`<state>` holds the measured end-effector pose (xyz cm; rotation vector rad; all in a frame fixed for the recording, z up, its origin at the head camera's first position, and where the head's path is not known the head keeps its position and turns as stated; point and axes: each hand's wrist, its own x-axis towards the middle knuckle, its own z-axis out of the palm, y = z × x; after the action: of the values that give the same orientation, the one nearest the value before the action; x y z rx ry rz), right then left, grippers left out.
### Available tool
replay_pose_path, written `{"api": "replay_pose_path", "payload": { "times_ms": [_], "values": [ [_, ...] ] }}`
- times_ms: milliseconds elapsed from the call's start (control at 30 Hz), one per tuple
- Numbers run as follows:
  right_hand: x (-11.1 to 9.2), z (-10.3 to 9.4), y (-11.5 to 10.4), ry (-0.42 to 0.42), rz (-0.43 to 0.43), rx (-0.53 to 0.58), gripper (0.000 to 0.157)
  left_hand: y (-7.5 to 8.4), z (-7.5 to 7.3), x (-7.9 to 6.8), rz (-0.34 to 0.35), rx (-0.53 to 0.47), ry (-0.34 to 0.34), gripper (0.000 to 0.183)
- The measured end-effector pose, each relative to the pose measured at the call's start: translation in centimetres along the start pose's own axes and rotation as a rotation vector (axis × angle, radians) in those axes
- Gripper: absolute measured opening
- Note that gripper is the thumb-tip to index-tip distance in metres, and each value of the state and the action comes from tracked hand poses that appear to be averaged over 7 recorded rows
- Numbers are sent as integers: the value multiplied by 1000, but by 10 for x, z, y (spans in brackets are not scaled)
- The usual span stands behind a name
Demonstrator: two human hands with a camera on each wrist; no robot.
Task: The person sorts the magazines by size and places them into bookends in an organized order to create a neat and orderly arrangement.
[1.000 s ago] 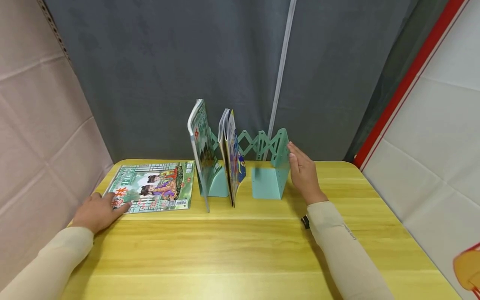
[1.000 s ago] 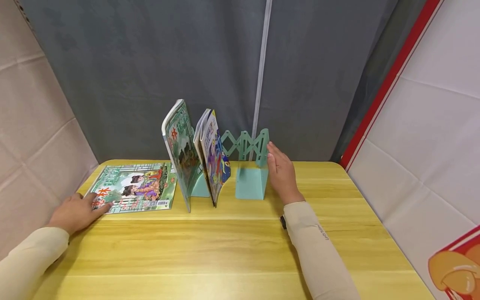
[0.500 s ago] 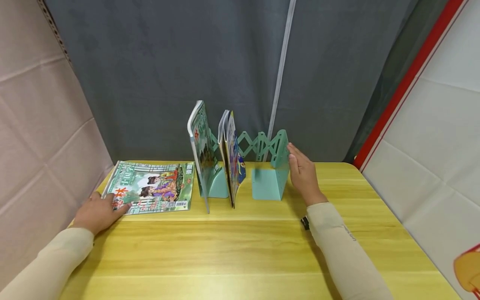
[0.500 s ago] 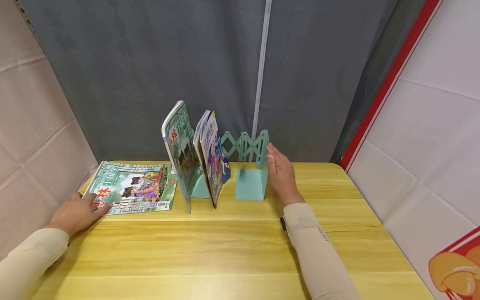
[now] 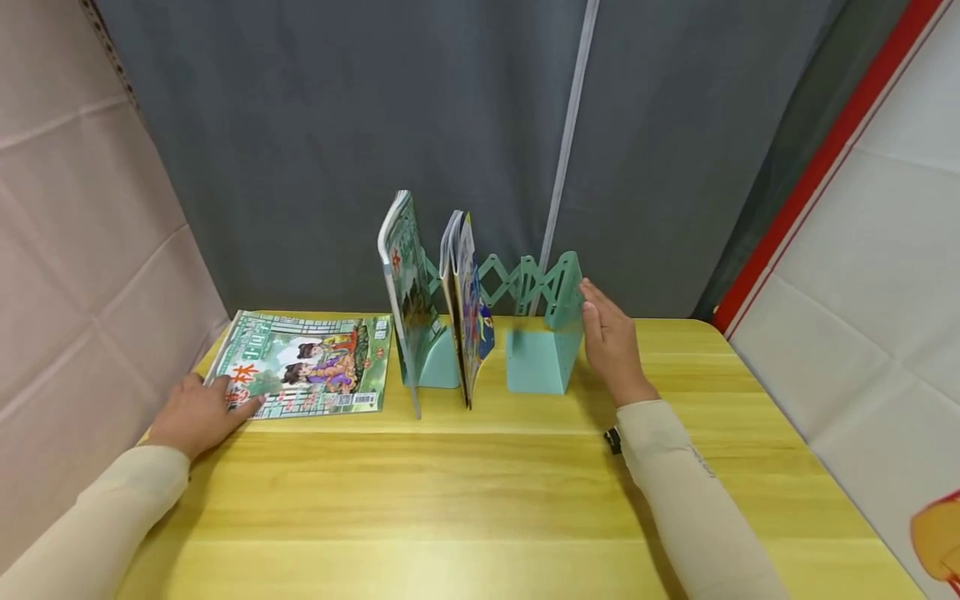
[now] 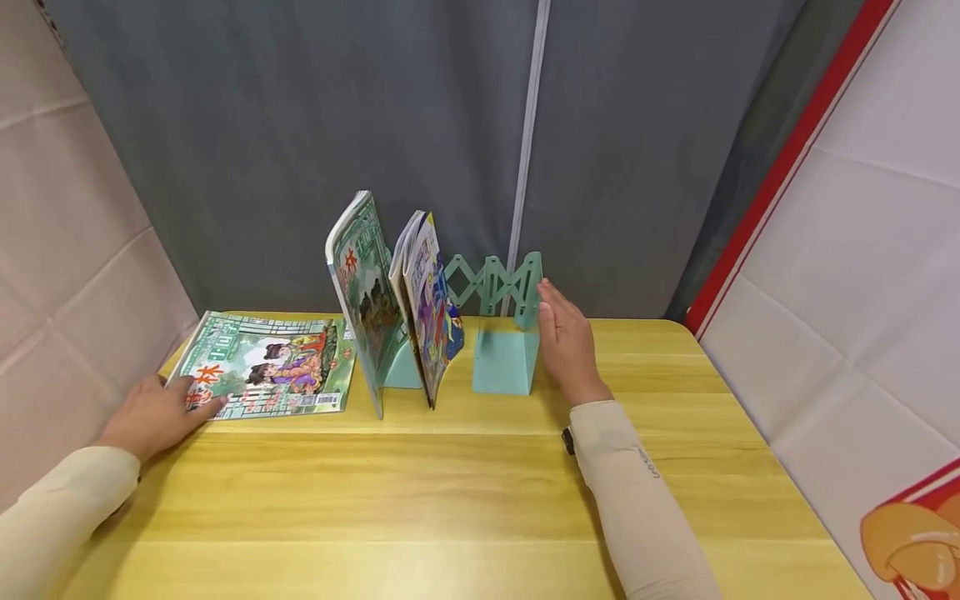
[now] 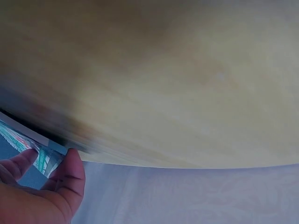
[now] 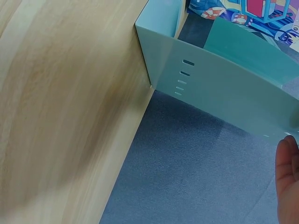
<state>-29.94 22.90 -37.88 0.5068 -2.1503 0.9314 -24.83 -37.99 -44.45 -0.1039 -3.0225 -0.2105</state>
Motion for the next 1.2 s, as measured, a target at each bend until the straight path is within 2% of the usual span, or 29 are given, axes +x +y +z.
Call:
{"api": "replay_pose_path", "payload": {
  "times_ms": [267, 533, 700, 1033, 1200],
  "values": [
    [1, -1, -1, 2, 15, -10, 41, 1, -2, 0, 5, 9, 10, 84],
    [0, -1, -1, -13, 22, -13, 42, -2, -2, 4, 69, 61, 0, 73],
    [1, -1, -1, -5, 7, -3, 41, -1, -4, 3, 45, 53, -9, 78],
    [3, -2, 0, 15, -5, 5, 41, 7, -9, 2, 32, 62, 28, 83],
    [2, 0, 0, 8, -1, 4, 41, 6, -12, 0, 11, 54, -6, 90]
  ]
}}
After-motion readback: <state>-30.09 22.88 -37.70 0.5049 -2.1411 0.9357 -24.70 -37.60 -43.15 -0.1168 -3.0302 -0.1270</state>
